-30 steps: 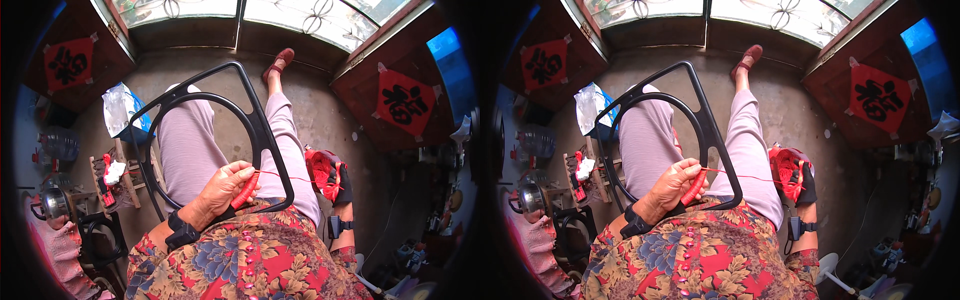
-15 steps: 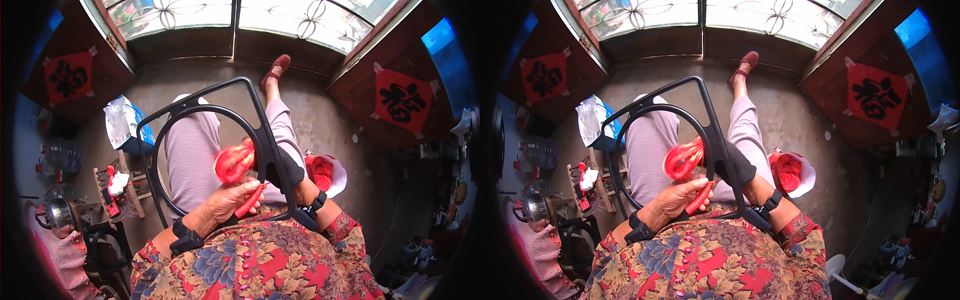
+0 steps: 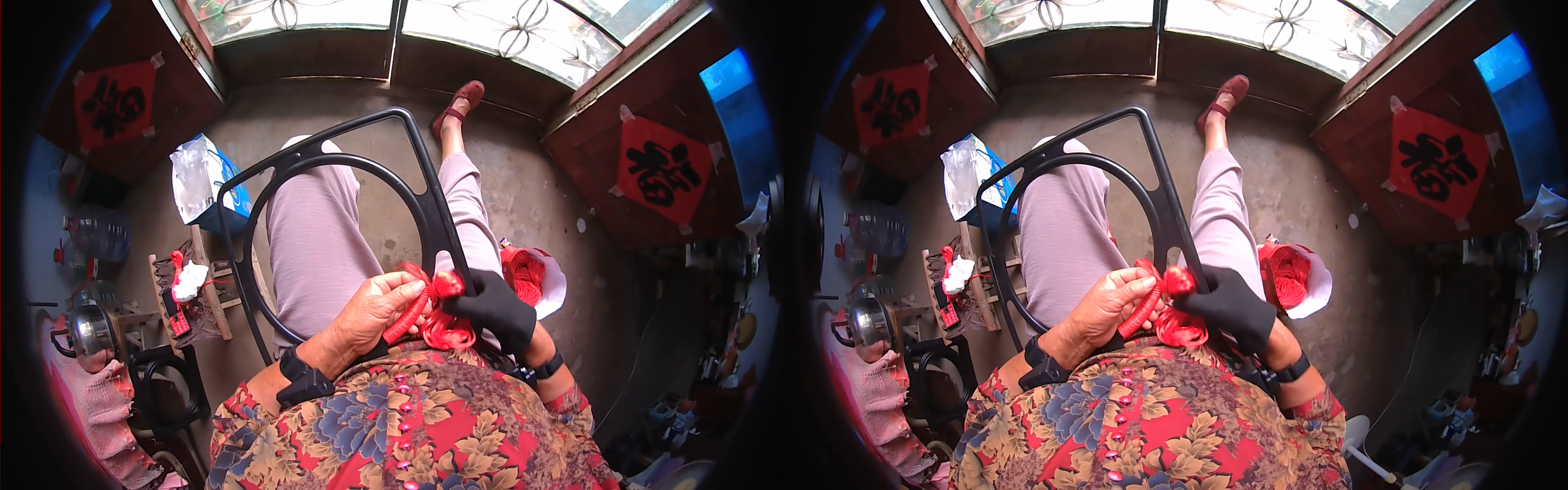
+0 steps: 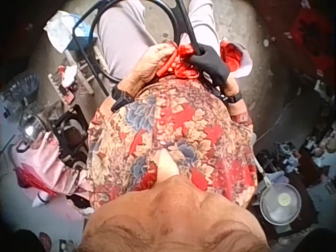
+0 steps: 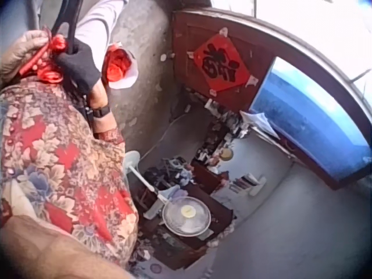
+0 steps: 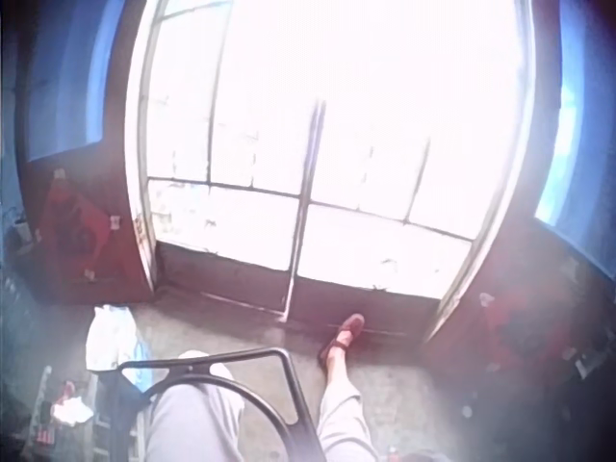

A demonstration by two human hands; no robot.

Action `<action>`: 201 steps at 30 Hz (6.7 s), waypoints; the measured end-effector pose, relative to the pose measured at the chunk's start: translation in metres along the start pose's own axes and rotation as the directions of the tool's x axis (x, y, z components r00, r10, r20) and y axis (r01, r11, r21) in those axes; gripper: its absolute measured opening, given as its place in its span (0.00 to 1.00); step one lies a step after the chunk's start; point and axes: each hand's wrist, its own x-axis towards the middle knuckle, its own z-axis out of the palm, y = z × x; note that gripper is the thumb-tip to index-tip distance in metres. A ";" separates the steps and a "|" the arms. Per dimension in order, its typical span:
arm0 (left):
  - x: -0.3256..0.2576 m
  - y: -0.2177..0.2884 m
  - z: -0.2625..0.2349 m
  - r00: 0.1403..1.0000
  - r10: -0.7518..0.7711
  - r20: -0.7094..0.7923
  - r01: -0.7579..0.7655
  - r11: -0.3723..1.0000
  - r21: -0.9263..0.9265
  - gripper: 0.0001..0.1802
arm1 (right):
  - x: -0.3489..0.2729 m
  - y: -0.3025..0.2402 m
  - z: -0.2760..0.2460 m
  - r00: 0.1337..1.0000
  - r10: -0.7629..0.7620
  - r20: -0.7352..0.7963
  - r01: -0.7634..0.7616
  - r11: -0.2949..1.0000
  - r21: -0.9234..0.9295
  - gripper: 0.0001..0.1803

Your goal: Wrapping a circular part of a black plastic furniture frame with red decorative string.

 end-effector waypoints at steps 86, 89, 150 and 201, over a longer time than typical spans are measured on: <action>0.003 0.005 0.000 0.999 0.026 -0.040 -0.029 0.996 -0.086 0.09 | -0.061 0.104 -0.065 0.830 0.032 -0.557 0.428 0.604 0.672 0.21; 0.006 0.007 0.001 0.999 0.020 -0.044 -0.023 0.996 -0.083 0.08 | -0.037 0.074 -0.060 0.826 -0.060 -0.561 0.431 0.708 0.560 0.22; 0.006 0.005 0.006 0.995 -0.098 0.003 0.098 0.992 0.076 0.13 | 0.086 0.000 -0.010 0.913 -0.236 -0.333 0.385 0.768 0.512 0.16; 0.005 0.003 0.003 0.999 -0.033 0.008 0.033 0.999 -0.015 0.06 | 0.048 0.027 -0.045 0.500 -0.626 -0.599 0.267 0.769 -0.580 0.16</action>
